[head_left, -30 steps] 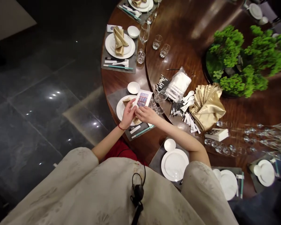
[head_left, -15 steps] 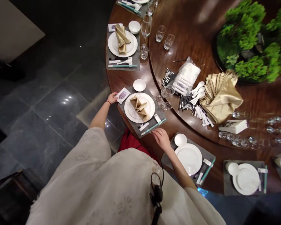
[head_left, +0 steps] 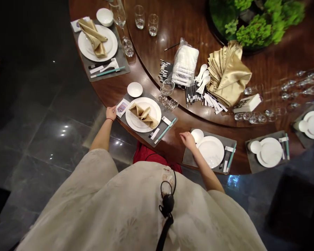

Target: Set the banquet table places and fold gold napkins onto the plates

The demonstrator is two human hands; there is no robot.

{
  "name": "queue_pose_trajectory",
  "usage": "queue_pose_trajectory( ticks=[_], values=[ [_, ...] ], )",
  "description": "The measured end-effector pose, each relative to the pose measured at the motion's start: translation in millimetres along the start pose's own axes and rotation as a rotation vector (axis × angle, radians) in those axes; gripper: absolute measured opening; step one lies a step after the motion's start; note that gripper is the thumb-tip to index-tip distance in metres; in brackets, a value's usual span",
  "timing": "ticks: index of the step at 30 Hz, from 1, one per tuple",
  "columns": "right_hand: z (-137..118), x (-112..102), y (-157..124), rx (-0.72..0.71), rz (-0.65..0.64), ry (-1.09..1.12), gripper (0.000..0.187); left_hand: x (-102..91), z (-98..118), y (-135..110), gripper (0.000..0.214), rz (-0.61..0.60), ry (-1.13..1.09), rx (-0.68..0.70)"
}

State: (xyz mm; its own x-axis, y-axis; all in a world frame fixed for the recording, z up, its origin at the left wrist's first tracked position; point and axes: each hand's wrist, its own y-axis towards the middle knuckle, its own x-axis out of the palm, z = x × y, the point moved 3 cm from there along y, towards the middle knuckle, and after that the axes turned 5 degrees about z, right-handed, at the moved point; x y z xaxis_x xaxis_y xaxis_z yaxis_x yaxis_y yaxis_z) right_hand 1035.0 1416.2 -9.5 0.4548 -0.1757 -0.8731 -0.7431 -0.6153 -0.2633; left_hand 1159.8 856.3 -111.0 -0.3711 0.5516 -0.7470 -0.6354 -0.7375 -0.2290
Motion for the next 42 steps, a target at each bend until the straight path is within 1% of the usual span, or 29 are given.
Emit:
queue_pose_trajectory(
  ticks=[2,5,6,7,8,10,12,14,16,18,19,22,25,28,30,33,38,40,42],
  values=[
    [22.9,-3.0,30.3,0.114,0.033,-0.061,0.035,-2.3,7.9,-18.3,0.058,0.159,0.005,-0.036],
    [54.7,-11.2,74.7,0.351,0.102,-0.218,0.044,-3.8,22.2,-60.0,0.063,0.437,-0.053,-0.105],
    [62.7,-13.4,86.7,0.417,0.101,-0.269,0.045,-1.9,26.2,-76.9,0.063,0.497,-0.079,-0.119],
    [69.3,-14.8,96.8,0.469,0.081,-0.312,0.044,1.8,29.2,-94.9,0.062,0.525,-0.109,-0.126],
    [74.5,-15.4,104.7,0.504,0.049,-0.347,0.043,7.1,30.7,-113.6,0.063,0.527,-0.143,-0.128],
    [81.7,-15.8,114.5,0.526,0.002,-0.403,0.043,21.1,28.8,-153.1,0.064,0.49,-0.223,-0.13],
    [85.9,-17.7,118.2,0.501,0.036,-0.453,0.044,36.1,21.3,-193.2,0.065,0.468,-0.289,-0.14],
    [89.0,-21.6,118.6,0.454,0.12,-0.488,0.043,49.4,12.1,-229.7,0.064,0.47,-0.327,-0.151],
    [93.5,-26.1,118.2,0.421,0.161,-0.49,0.044,60.6,5.8,-258.1,0.063,0.464,-0.346,-0.168],
    [100.7,-31.1,118.2,0.412,0.146,-0.469,0.047,70.3,6.8,-276.3,0.061,0.435,-0.367,-0.168],
    [105.1,-33.9,118.2,0.413,0.134,-0.458,0.049,74.8,10.8,-281.8,0.06,0.414,-0.384,-0.155],
    [120.0,-41.1,117.1,0.399,0.118,-0.43,0.052,88.7,35.1,-288.3,0.058,0.347,-0.455,-0.076],
    [133.9,-42.2,113.6,0.359,0.126,-0.397,0.052,104.9,71.3,-291.2,0.055,0.286,-0.512,0.015],
    [145.5,-38.0,108.5,0.317,0.134,-0.361,0.054,125.0,111.3,-301.9,0.054,0.244,-0.551,0.078],
    [153.4,-35.7,103.9,0.287,0.125,-0.335,0.055,140.5,137.1,-316.0,0.053,0.226,-0.577,0.097],
    [167.2,-38.0,94.3,0.223,0.115,-0.29,0.055,167.5,171.1,-346.2,0.05,0.182,-0.592,0.112],
    [189.8,-51.0,77.3,0.106,0.112,-0.197,0.052,220.1,211.4,-400.3,0.045,0.089,-0.575,0.079],
    [200.0,-55.0,69.6,0.102,0.114,-0.155,0.048,240.9,229.0,-411.3,0.042,0.055,-0.572,0.067],
    [216.2,-57.8,57.7,0.142,0.115,-0.108,0.044,258.9,255.0,-409.2,0.036,0.012,-0.56,0.125]
  ],
)
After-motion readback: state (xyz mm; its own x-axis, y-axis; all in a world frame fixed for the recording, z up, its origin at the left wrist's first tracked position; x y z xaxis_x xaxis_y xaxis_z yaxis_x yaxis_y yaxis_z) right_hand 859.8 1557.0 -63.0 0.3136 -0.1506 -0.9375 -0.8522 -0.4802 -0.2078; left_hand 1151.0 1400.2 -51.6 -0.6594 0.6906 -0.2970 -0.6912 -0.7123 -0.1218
